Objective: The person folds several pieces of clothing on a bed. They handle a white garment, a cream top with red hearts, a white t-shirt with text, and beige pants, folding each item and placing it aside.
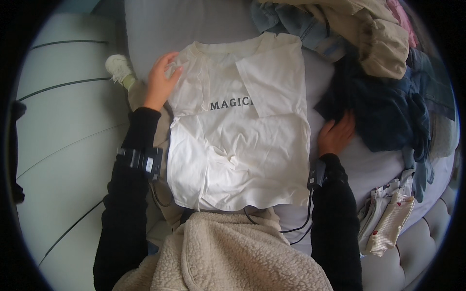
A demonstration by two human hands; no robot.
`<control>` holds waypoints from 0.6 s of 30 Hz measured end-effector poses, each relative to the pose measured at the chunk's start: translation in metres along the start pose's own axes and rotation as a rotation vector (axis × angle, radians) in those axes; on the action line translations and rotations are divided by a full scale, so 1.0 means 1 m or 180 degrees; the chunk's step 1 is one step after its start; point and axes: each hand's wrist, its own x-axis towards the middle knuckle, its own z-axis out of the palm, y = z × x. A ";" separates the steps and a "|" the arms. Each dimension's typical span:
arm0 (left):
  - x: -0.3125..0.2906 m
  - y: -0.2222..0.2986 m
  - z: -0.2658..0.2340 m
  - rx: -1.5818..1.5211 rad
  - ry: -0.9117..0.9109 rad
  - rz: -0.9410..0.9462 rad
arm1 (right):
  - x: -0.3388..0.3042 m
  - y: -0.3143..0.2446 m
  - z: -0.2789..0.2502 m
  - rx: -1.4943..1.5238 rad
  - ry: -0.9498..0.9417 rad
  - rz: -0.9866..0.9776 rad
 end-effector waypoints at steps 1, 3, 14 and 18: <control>-0.012 0.009 -0.005 0.0160 -0.0256 -0.0208 | 0.000 0.000 0.000 0.0040 0.0026 -0.0012; -0.046 0.030 -0.017 0.0395 -0.0533 -0.0233 | 0.000 0.001 0.001 0.0013 -0.0028 0.0058; -0.202 0.127 -0.082 0.0825 -0.1103 -0.0151 | 0.002 0.013 0.014 -0.0340 0.0067 -0.0232; -0.219 0.120 -0.069 0.0692 -0.0005 0.0168 | 0.002 0.022 0.021 -0.0676 -0.0117 -0.0298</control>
